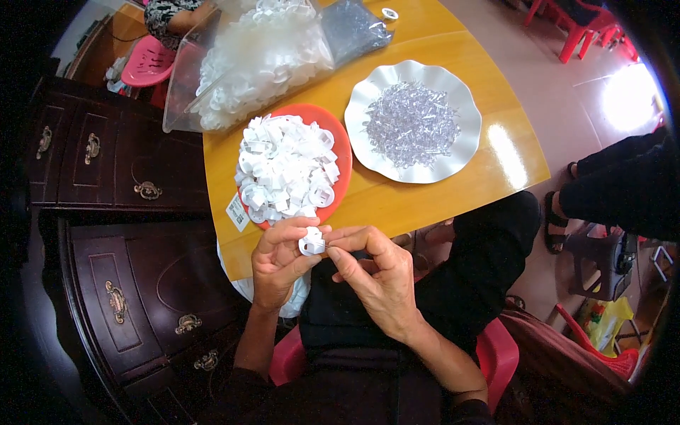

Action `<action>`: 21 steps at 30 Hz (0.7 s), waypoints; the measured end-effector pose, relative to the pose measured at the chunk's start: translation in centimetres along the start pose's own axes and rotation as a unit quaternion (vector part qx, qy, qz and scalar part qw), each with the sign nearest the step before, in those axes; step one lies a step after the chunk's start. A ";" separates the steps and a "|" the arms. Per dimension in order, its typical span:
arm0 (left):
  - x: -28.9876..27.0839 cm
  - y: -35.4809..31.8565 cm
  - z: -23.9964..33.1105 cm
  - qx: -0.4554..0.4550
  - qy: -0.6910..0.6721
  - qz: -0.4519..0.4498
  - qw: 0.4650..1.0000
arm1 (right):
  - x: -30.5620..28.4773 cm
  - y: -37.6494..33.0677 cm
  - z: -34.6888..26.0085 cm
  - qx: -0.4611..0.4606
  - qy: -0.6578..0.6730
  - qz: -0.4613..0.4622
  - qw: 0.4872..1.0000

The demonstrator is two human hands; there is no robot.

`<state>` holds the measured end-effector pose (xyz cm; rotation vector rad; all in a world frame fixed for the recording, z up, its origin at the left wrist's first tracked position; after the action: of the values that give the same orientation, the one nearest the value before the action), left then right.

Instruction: The person inserts small metal pins into plastic housing components by hand at a workshop table.

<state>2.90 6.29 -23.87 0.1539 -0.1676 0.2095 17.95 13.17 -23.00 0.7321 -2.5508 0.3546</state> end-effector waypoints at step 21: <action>0.4 -0.3 0.6 0.025 0.096 0.002 0.995 | -0.7 -0.4 -0.4 0.032 -0.039 -0.005 0.999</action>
<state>3.26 6.01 -23.22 0.1816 0.0280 0.2304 18.83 13.28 -22.92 0.7958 -2.6192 0.4136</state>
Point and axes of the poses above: each hand's wrist, its own y-axis towards the middle knuckle, its own x-axis out of the palm, z = x × y, the point moved 4 cm from there along y, towards the middle knuckle, and after that the axes turned 8 degrees about y, right-handed, at the moved point
